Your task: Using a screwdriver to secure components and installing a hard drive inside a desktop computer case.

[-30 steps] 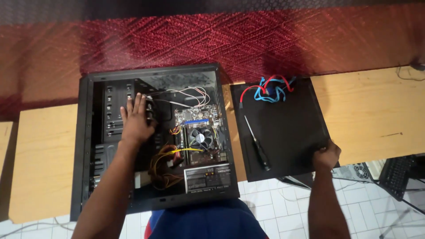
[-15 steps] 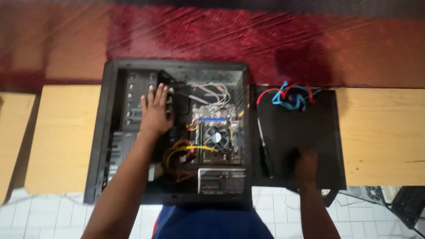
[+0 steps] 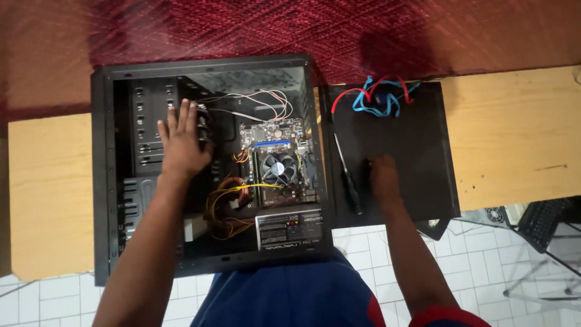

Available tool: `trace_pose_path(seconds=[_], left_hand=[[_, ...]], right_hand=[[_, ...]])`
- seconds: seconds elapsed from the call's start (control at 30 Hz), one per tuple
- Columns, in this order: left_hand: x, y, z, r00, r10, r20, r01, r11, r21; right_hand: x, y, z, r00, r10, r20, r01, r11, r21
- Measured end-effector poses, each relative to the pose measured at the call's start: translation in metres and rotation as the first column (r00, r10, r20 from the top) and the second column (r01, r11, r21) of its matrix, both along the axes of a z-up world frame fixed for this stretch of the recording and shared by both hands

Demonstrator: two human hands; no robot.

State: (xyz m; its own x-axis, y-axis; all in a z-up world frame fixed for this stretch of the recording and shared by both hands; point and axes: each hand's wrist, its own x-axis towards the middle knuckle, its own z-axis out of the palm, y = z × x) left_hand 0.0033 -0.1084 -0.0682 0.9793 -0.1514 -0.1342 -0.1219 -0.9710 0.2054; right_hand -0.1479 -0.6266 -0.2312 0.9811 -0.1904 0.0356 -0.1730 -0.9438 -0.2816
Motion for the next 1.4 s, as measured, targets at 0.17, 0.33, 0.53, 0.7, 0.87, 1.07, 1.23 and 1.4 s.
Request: trace_pose_path(seconds=[0.17, 0.33, 0.53, 0.7, 0.87, 1.07, 1.23, 1.4], left_hand=[[0.000, -0.001, 0.006, 0.999, 0.010, -0.035, -0.010, 1.000, 0.000], [-0.002, -0.002, 0.009, 0.999, 0.015, -0.044, -0.015, 1.000, -0.007], [-0.002, -0.003, 0.011, 0.998, 0.015, -0.059, -0.016, 1.000, -0.010], [-0.001, -0.003, 0.009, 0.998, 0.022, -0.059, -0.023, 1.000, -0.017], [-0.003, -0.003, 0.009, 0.998, 0.025, -0.061, -0.027, 0.999, -0.027], [-0.001, -0.002, 0.006, 0.999, 0.018, -0.050, -0.018, 1.000, 0.000], [-0.001, -0.002, 0.006, 0.999, 0.016, -0.042, -0.017, 1.000, 0.000], [-0.002, -0.001, 0.003, 0.999, 0.017, -0.034, -0.017, 1.000, -0.003]], right_hand=[[0.005, -0.009, 0.003, 0.987, -0.128, 0.098, 0.102, 0.967, 0.235], [0.009, -0.046, -0.037, 0.989, -0.144, 0.012, 0.128, 0.913, 0.387], [0.016, -0.031, 0.013, 0.941, -0.314, -0.126, 0.282, 0.521, 0.805], [0.016, -0.019, 0.052, 0.880, -0.333, -0.338, 0.395, 0.119, 0.911], [0.006, -0.020, 0.047, 0.880, -0.293, -0.373, 0.331, -0.185, 0.925], [0.006, 0.004, 0.078, 0.896, -0.267, -0.356, 0.205, -0.462, 0.863], [0.011, 0.051, 0.165, 0.955, -0.215, -0.202, 0.011, -0.661, 0.750], [0.015, 0.088, 0.232, 0.992, -0.124, -0.028, -0.073, -0.736, 0.673]])
